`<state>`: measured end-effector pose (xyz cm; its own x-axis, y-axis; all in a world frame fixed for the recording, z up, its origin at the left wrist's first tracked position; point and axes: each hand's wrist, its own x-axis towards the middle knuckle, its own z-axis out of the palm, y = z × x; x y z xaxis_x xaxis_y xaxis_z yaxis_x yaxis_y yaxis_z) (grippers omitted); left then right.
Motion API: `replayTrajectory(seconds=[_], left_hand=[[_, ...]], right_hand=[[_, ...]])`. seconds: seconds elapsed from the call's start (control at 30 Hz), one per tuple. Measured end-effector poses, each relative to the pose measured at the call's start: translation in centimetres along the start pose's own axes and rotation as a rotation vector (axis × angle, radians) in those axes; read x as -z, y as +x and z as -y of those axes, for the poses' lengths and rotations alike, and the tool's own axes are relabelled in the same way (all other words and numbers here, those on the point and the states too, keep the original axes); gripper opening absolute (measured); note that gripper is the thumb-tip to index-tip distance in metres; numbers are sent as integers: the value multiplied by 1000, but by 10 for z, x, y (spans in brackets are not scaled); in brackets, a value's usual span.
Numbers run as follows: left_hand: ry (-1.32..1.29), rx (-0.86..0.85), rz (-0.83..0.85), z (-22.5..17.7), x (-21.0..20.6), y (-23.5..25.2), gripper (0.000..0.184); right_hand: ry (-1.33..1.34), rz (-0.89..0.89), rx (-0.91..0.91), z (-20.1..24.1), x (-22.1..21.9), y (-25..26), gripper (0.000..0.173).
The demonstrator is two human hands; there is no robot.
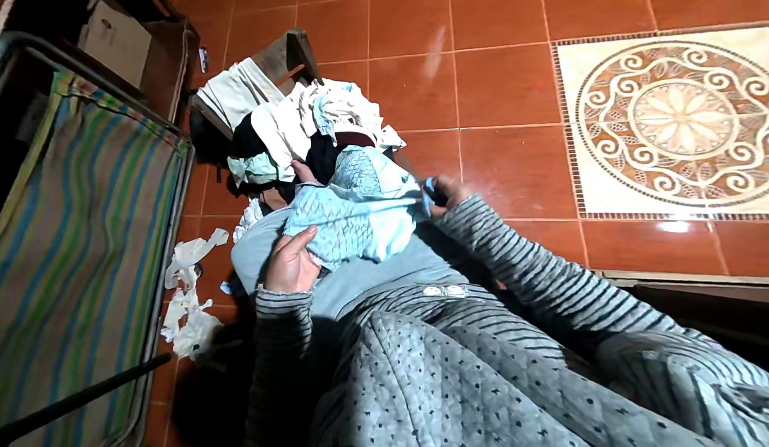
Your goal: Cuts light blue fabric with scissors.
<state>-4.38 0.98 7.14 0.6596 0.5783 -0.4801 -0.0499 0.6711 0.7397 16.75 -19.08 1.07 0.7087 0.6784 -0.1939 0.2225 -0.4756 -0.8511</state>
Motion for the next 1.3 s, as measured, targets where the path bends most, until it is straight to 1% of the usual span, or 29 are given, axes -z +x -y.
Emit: replayTrajectory(seconds=[0.03,0.1,0.13,0.17,0.2,0.23,0.3,0.33,0.4,0.43,0.5,0.53,0.6,0.63,0.67,0.77,0.8,0.83,0.9,1.03,1.07,1.17,1.3], left_hand=[[-12,7,-7,1,3,4,27],[-65,43,-46,7,9,14,28],[-96,67,-82,10,11,18,26],[-122,87,-123,13,11,21,25],[-139,93,-161,17,11,24,24],[-152,89,-191,20,12,25,24],[-180,77,-238,22,11,26,25],[-182,79,-253,22,10,25,25],[-130,101,-189,21,12,23,28],[-55,117,-141,21,13,21,29],[186,115,-47,24,15,14,23],[350,105,9,25,16,11,27],[682,127,113,24,19,6,44],[779,132,149,24,21,5,45],[802,97,173,26,22,3,42],[680,-146,220,34,23,2,22],[636,-195,219,35,22,3,17],[598,-209,202,35,18,2,16],[524,-196,143,33,10,0,16],[423,-193,54,30,-7,-7,18],[406,-199,47,31,-10,-8,17],[355,-204,55,33,-20,-12,19],[294,-238,82,36,-28,-15,32]], right_hand=[[54,-33,-29,-2,4,7,32],[82,-85,-108,-1,11,16,31],[70,-110,-137,2,12,18,34],[42,-142,-128,6,12,17,41],[3,-180,-53,6,10,13,46],[-30,-231,83,3,5,8,49],[-129,-286,376,-4,-7,-1,48],[-169,-246,455,-3,-13,-7,47],[-218,-73,497,4,-22,-19,47],[-234,-29,508,5,-29,-22,46],[-194,6,457,4,-40,-24,44],[-147,2,404,3,-43,-23,45],[-50,11,259,5,-41,-21,48],[-8,1,205,9,-40,-20,48],[33,-11,171,11,-39,-19,48],[125,-26,149,10,-39,-17,46],[137,-9,153,9,-38,-17,46],[133,22,153,9,-35,-18,47],[82,78,177,10,-28,-23,47],[-63,52,329,11,-18,-35,50],[-98,38,367,9,-17,-38,50],[-169,53,403,7,-11,-45,51],[-219,97,412,6,-7,-50,48]])
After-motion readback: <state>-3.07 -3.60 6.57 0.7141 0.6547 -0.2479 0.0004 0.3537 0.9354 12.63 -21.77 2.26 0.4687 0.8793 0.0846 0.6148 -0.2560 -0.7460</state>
